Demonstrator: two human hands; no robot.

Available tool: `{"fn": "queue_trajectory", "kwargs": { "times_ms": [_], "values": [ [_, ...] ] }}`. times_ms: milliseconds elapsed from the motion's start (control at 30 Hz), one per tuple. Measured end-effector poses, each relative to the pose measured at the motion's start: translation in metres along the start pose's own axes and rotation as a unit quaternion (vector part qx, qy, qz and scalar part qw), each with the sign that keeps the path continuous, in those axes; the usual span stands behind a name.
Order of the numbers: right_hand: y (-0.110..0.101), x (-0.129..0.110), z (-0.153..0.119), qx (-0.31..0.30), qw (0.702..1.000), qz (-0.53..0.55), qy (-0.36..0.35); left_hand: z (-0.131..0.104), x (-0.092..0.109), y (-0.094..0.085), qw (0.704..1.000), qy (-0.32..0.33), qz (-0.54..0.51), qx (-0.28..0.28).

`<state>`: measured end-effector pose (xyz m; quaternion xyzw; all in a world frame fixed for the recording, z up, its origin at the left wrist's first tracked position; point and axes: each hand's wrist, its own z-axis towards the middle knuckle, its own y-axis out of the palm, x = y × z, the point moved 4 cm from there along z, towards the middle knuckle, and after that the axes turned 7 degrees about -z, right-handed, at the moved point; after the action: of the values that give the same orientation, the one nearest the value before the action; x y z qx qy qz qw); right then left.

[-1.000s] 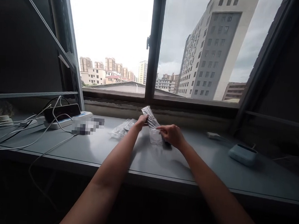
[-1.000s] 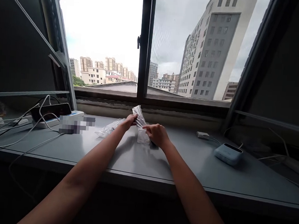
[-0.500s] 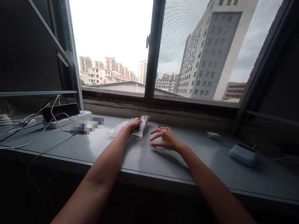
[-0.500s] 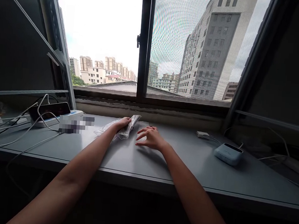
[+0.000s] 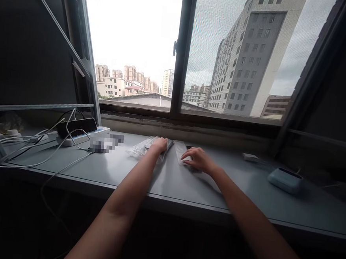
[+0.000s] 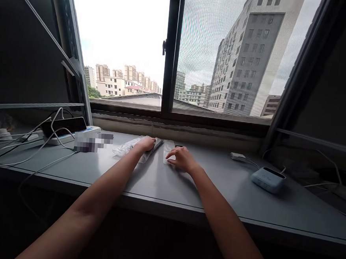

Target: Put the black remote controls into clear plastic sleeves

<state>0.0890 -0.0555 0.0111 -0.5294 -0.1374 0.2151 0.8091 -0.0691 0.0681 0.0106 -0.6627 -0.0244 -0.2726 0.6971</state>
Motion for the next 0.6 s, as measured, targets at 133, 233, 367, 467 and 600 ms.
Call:
{"fn": "queue_trajectory", "kwargs": {
  "times_ms": [133,233,367,467,600],
  "values": [
    [0.002,0.0,0.0,-0.002,1.0,-0.02,0.005,-0.002,0.007,0.0,1.0,-0.001,0.019,0.024],
    [0.008,0.0,0.0,-0.035,0.999,-0.015,-0.007,0.001,0.015,0.004,0.998,0.02,0.02,0.048],
    [0.011,0.002,0.001,-0.035,0.999,-0.007,-0.015,0.007,0.023,0.019,0.997,0.074,0.005,0.0],
    [0.01,0.002,0.001,-0.013,1.0,-0.008,-0.014,0.008,0.019,0.03,0.995,0.076,-0.004,-0.058],
    [0.003,0.004,0.0,0.027,0.999,-0.004,0.03,0.006,0.013,0.032,0.995,0.063,-0.019,-0.069]
  ]
}}
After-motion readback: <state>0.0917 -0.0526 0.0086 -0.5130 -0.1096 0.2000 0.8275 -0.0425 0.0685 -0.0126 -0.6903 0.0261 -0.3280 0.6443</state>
